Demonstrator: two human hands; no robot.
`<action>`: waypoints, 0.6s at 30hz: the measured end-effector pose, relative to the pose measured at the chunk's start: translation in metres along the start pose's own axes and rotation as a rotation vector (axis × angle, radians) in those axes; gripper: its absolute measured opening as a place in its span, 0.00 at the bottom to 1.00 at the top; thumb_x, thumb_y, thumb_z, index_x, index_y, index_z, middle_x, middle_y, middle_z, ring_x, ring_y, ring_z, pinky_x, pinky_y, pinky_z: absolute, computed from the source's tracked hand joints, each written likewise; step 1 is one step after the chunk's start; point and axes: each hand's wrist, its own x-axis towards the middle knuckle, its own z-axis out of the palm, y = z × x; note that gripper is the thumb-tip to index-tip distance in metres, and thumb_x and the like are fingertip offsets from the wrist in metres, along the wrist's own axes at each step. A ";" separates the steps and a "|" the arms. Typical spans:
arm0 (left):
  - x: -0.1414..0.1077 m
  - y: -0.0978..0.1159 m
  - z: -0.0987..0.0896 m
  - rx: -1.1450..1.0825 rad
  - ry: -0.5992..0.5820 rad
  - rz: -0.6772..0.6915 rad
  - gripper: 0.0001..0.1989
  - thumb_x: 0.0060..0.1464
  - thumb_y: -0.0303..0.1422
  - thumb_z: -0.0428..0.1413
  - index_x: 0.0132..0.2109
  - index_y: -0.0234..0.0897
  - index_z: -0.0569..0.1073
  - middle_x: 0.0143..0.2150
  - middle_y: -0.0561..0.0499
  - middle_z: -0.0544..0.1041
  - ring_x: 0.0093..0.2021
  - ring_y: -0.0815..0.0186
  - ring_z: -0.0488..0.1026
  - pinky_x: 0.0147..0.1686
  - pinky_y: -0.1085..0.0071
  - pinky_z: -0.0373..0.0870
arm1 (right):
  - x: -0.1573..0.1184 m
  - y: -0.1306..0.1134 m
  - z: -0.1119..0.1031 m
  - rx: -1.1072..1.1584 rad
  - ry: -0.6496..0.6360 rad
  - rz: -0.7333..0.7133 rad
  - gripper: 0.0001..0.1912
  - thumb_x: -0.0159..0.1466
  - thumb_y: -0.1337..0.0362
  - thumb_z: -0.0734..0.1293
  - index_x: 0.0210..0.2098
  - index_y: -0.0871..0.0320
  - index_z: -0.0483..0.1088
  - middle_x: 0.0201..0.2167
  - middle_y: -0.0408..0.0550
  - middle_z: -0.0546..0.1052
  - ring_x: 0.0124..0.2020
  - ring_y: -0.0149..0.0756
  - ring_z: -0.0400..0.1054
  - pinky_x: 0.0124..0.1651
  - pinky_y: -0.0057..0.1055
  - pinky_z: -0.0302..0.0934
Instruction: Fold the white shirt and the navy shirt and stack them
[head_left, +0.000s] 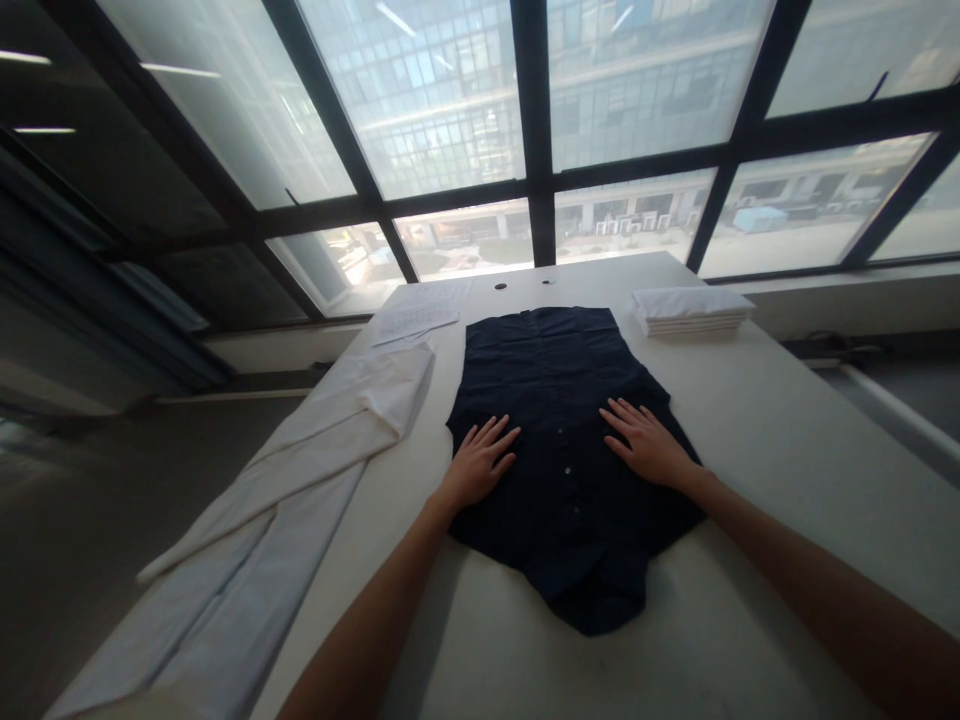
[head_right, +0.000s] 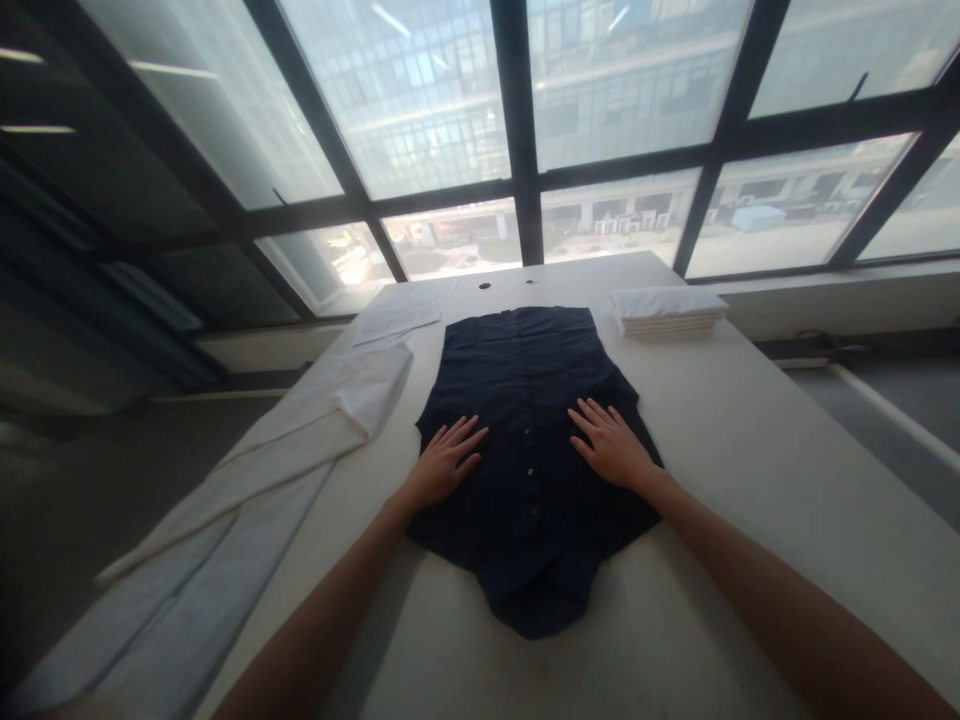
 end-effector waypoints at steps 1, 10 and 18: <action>0.000 0.000 0.000 -0.003 0.001 -0.001 0.26 0.71 0.46 0.43 0.72 0.53 0.56 0.76 0.56 0.49 0.75 0.58 0.44 0.71 0.50 0.43 | 0.000 0.000 0.000 0.000 0.002 -0.002 0.30 0.72 0.52 0.56 0.71 0.54 0.57 0.73 0.52 0.54 0.73 0.46 0.45 0.72 0.53 0.44; 0.001 -0.002 0.001 0.014 -0.002 0.007 0.26 0.71 0.47 0.42 0.73 0.54 0.54 0.76 0.56 0.48 0.75 0.58 0.44 0.71 0.50 0.43 | 0.001 -0.001 -0.002 -0.003 -0.016 0.006 0.30 0.72 0.51 0.55 0.71 0.54 0.56 0.73 0.51 0.53 0.74 0.45 0.44 0.72 0.53 0.43; -0.001 -0.005 0.003 0.050 -0.025 0.053 0.28 0.71 0.47 0.41 0.74 0.54 0.50 0.77 0.55 0.43 0.76 0.57 0.41 0.71 0.49 0.41 | 0.000 -0.001 -0.004 -0.038 -0.053 -0.020 0.31 0.73 0.51 0.54 0.72 0.55 0.55 0.74 0.52 0.51 0.74 0.46 0.41 0.72 0.53 0.42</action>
